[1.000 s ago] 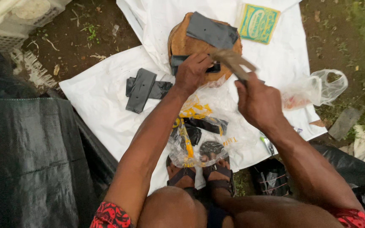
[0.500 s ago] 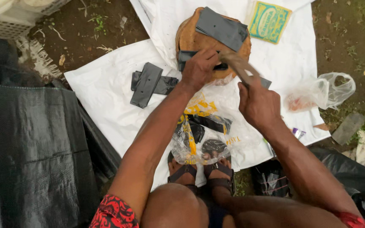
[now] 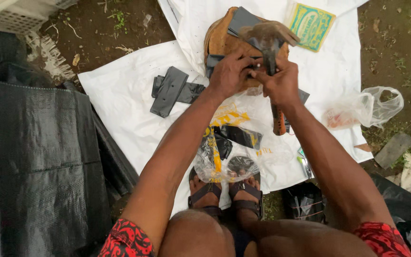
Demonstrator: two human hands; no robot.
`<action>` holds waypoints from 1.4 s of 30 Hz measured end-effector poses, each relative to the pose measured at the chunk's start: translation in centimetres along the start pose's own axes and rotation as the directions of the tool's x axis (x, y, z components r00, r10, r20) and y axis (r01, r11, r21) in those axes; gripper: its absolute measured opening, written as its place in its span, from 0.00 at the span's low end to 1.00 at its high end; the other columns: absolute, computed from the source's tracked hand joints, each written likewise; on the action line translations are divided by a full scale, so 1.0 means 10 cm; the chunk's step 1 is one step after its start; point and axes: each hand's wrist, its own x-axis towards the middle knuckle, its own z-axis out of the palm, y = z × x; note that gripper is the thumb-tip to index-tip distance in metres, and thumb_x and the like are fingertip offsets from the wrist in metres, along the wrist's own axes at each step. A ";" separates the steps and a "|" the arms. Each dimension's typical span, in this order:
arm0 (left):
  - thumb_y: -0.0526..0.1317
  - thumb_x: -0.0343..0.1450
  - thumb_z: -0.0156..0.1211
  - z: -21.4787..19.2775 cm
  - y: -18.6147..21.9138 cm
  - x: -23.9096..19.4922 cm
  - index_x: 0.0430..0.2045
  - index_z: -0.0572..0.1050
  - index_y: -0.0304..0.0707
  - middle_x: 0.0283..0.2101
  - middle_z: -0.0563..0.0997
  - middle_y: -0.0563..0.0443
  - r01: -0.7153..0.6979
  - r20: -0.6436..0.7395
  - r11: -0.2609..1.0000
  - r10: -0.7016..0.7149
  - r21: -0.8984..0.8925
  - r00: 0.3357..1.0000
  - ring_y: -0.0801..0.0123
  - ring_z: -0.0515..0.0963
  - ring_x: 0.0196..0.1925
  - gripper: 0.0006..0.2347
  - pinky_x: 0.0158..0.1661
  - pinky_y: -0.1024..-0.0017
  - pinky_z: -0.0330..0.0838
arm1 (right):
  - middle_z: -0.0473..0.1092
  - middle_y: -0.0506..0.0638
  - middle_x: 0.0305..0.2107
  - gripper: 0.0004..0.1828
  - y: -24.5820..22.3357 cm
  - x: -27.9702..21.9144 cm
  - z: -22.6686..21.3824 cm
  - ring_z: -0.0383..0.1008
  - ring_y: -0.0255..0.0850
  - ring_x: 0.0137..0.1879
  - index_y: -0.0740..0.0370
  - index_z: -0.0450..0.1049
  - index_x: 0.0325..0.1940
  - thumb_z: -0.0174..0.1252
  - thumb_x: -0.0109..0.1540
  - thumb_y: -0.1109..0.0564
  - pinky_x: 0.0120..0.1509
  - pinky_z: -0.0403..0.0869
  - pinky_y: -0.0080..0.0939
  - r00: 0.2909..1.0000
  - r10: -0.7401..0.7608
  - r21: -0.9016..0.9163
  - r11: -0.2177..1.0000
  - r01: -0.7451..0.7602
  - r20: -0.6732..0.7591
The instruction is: The person sits on the ground and assembles small black rubber pieces by hand, using a hammer to tap them together on a wooden block. They repeatedly pick up, align, and stack the rubber parts, occasionally using the hammer to secure them.
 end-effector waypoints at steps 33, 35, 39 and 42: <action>0.30 0.63 0.67 -0.10 0.03 0.07 0.54 0.71 0.41 0.54 0.70 0.39 -0.037 0.103 0.997 0.030 0.063 0.994 0.46 0.72 0.58 0.23 0.55 0.55 0.71 | 0.74 0.53 0.25 0.09 -0.94 -0.50 -0.99 0.71 0.33 0.21 0.70 0.73 0.37 0.67 0.68 0.67 0.20 0.66 0.34 0.932 -0.202 0.038 0.974 0.223 -0.300; 0.37 0.60 0.73 -0.14 0.13 0.20 0.53 0.72 0.42 0.53 0.69 0.42 0.037 0.163 0.924 -0.106 0.381 0.981 0.49 0.69 0.59 0.26 0.55 0.49 0.63 | 0.74 0.53 0.24 0.09 -0.81 -0.51 -0.90 0.70 0.33 0.19 0.70 0.73 0.35 0.67 0.66 0.66 0.19 0.65 0.34 0.952 -0.115 0.086 0.986 0.145 -0.284; 0.45 0.63 0.74 -0.11 0.28 0.22 0.52 0.70 0.36 0.57 0.67 0.43 0.127 0.240 0.753 -0.359 0.646 0.902 0.52 0.62 0.66 0.26 0.57 0.44 0.55 | 0.74 0.52 0.26 0.08 -0.46 -0.61 -0.82 0.67 0.32 0.18 0.68 0.73 0.34 0.67 0.63 0.65 0.18 0.62 0.33 0.962 0.005 0.204 0.978 0.052 -0.273; 0.46 0.63 0.74 -0.07 0.29 0.21 0.51 0.70 0.33 0.57 0.68 0.41 0.159 0.161 0.716 -0.357 0.679 0.920 0.50 0.62 0.66 0.26 0.55 0.44 0.55 | 0.74 0.52 0.25 0.08 -0.28 -0.65 -0.81 0.67 0.32 0.18 0.69 0.73 0.35 0.67 0.64 0.65 0.19 0.62 0.33 0.966 -0.006 0.193 0.980 0.057 -0.258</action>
